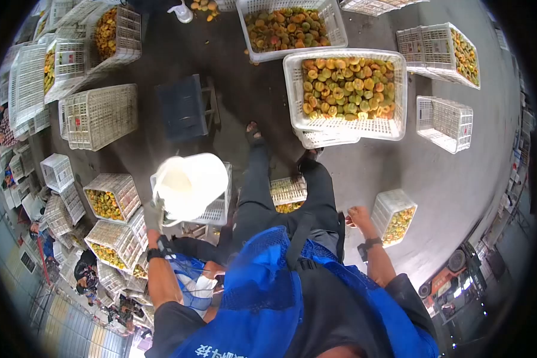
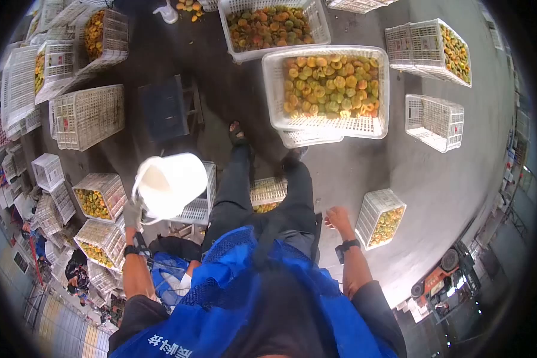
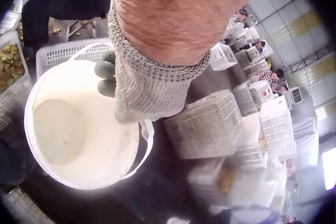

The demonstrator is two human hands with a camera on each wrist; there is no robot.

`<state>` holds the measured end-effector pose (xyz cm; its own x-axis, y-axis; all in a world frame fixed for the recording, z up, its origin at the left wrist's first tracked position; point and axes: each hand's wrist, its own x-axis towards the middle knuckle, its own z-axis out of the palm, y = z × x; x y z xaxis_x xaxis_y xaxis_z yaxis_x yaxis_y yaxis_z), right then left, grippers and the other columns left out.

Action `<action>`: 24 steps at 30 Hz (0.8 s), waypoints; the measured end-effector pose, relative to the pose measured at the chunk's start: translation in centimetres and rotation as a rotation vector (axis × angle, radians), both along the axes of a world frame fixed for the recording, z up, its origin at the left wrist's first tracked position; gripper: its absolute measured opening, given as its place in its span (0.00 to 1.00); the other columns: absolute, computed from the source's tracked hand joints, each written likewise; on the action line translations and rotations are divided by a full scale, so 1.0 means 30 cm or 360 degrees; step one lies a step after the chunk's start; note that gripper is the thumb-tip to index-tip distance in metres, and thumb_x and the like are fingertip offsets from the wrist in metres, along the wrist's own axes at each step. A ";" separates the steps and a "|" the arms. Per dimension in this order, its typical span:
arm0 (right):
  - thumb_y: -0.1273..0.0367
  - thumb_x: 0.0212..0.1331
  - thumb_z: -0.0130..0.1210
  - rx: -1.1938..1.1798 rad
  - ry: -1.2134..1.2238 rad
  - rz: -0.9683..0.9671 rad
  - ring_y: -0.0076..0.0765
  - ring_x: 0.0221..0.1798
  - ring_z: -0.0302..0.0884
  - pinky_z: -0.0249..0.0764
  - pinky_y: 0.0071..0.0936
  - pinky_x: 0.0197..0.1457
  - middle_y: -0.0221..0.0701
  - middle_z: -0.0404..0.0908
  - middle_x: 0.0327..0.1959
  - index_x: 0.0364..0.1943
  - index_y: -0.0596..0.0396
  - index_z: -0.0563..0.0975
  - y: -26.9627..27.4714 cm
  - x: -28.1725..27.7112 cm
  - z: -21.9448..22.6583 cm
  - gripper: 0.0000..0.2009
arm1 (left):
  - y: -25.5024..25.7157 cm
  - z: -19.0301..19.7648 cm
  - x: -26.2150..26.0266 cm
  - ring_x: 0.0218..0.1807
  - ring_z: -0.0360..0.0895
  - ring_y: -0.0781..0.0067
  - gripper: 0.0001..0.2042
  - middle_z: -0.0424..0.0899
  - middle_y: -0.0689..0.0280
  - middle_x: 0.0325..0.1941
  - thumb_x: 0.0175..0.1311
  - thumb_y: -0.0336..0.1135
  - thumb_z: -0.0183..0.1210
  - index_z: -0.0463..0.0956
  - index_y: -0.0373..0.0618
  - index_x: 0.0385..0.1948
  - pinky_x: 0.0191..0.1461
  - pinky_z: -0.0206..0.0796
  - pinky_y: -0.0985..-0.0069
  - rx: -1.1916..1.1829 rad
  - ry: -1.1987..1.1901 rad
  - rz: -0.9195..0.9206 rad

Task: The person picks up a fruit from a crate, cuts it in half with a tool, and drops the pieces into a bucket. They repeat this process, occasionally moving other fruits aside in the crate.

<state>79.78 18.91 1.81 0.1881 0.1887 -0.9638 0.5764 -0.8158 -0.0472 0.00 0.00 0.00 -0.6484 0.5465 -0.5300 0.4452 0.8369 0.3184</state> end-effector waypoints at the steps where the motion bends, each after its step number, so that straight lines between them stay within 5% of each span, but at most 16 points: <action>1: 0.62 0.64 0.53 -0.0087 0.0013 0.0040 0.37 0.25 0.84 0.79 0.32 0.26 0.37 0.83 0.25 0.33 0.59 0.80 -0.025 -0.031 0.037 0.13 | 0.184 0.228 0.040 0.42 0.84 0.65 0.19 0.87 0.59 0.38 0.63 0.36 0.63 0.81 0.36 0.53 0.50 0.72 0.75 -0.0381 -0.0253 0.0316; 2: 0.63 0.65 0.53 -0.0174 0.0033 0.0084 0.36 0.25 0.84 0.79 0.32 0.26 0.37 0.83 0.25 0.32 0.59 0.80 -0.045 -0.048 0.065 0.13 | 0.182 0.281 0.027 0.25 0.80 0.69 0.14 0.83 0.66 0.24 0.65 0.38 0.63 0.83 0.37 0.43 0.32 0.71 0.74 -0.0078 -0.0295 0.0618; 3: 0.63 0.65 0.52 -0.0064 -0.0076 0.0099 0.36 0.25 0.84 0.79 0.31 0.25 0.37 0.82 0.25 0.32 0.60 0.80 0.064 -0.010 0.008 0.13 | 0.321 0.032 0.050 0.22 0.78 0.71 0.13 0.81 0.67 0.22 0.66 0.39 0.63 0.83 0.37 0.42 0.29 0.69 0.75 -0.0012 -0.0392 0.0582; 5: 0.64 0.65 0.52 -0.0088 -0.0001 0.0141 0.34 0.24 0.83 0.78 0.30 0.24 0.38 0.82 0.24 0.31 0.61 0.79 0.036 -0.066 -0.022 0.13 | 0.379 0.186 -0.049 0.17 0.74 0.75 0.12 0.79 0.68 0.19 0.67 0.39 0.63 0.83 0.38 0.38 0.22 0.66 0.76 -0.0074 -0.0256 0.0538; 8: 0.64 0.66 0.52 0.0002 0.0069 0.0158 0.33 0.23 0.83 0.76 0.29 0.22 0.39 0.82 0.24 0.32 0.63 0.79 0.071 0.004 -0.104 0.14 | 0.400 0.248 -0.100 0.11 0.67 0.80 0.11 0.75 0.71 0.15 0.68 0.40 0.62 0.82 0.40 0.34 0.15 0.58 0.78 0.0160 -0.0218 0.0610; 15: 0.64 0.66 0.52 0.0223 0.0092 0.0114 0.34 0.23 0.83 0.77 0.30 0.23 0.38 0.82 0.26 0.36 0.63 0.79 0.323 0.096 -0.126 0.13 | 0.471 0.329 -0.037 0.14 0.70 0.80 0.13 0.76 0.70 0.16 0.68 0.41 0.62 0.82 0.39 0.36 0.18 0.61 0.77 0.0142 0.0026 0.0535; 18: 0.65 0.66 0.51 0.0306 0.0074 0.0120 0.34 0.23 0.82 0.77 0.30 0.23 0.38 0.82 0.25 0.34 0.62 0.78 0.370 0.090 -0.081 0.12 | 0.399 0.256 -0.070 0.17 0.71 0.81 0.14 0.77 0.71 0.17 0.67 0.43 0.63 0.82 0.39 0.37 0.19 0.63 0.76 0.0228 0.0058 0.0429; 21: 0.66 0.65 0.50 0.0293 0.0013 -0.0031 0.33 0.22 0.81 0.77 0.30 0.23 0.38 0.82 0.25 0.32 0.62 0.77 0.290 0.084 -0.107 0.12 | 0.440 0.149 -0.087 0.18 0.72 0.82 0.12 0.78 0.71 0.20 0.67 0.42 0.62 0.83 0.41 0.37 0.19 0.63 0.76 0.0169 0.0145 0.0381; 24: 0.67 0.65 0.50 0.0293 0.0000 -0.0213 0.33 0.22 0.81 0.77 0.30 0.23 0.38 0.81 0.24 0.31 0.63 0.77 0.113 0.030 -0.110 0.12 | 0.595 0.152 -0.032 0.17 0.71 0.83 0.10 0.77 0.73 0.19 0.68 0.40 0.62 0.83 0.43 0.36 0.18 0.62 0.77 0.0184 -0.0262 0.0370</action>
